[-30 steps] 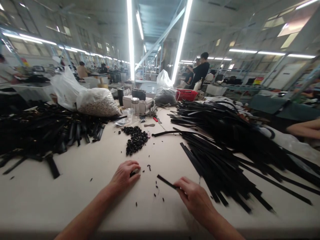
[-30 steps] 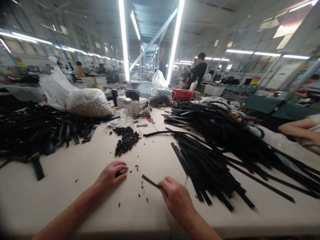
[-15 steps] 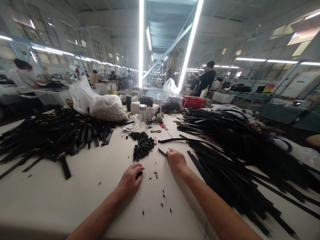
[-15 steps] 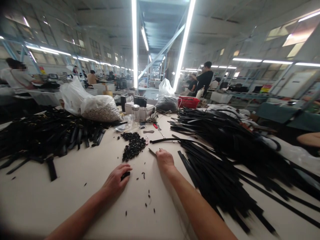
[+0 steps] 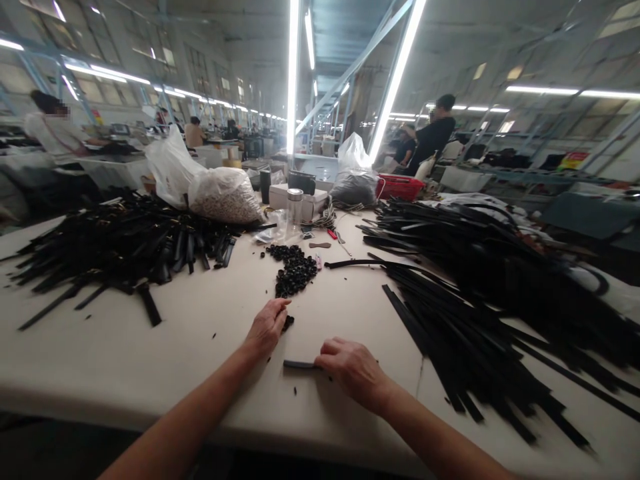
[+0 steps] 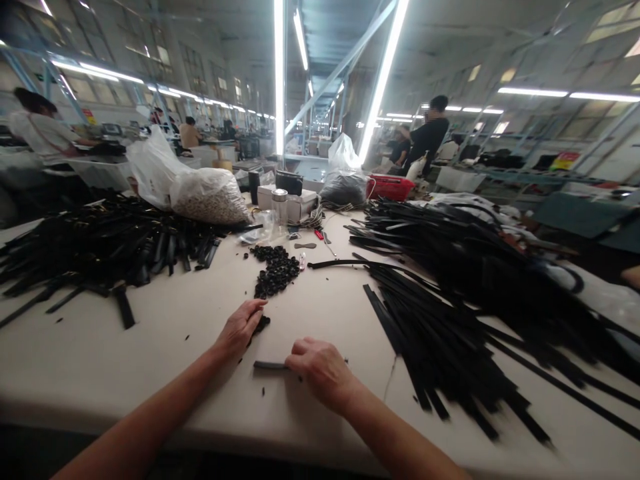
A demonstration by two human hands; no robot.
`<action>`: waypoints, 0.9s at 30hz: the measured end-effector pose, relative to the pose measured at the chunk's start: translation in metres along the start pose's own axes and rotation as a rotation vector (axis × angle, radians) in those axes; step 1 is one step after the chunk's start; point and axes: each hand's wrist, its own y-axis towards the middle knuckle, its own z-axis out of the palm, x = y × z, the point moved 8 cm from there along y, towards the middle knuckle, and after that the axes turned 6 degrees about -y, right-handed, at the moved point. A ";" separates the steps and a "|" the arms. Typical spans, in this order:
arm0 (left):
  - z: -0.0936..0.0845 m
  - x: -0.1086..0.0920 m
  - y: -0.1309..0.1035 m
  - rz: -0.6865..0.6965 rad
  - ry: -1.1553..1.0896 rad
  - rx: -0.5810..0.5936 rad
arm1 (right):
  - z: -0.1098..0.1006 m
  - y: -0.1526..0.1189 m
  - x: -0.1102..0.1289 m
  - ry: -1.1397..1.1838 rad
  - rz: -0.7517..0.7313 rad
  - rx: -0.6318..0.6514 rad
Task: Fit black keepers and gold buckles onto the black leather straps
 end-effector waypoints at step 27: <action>0.114 -0.071 0.024 -0.199 -0.537 0.290 | -0.051 -0.088 -0.086 0.507 0.507 -0.310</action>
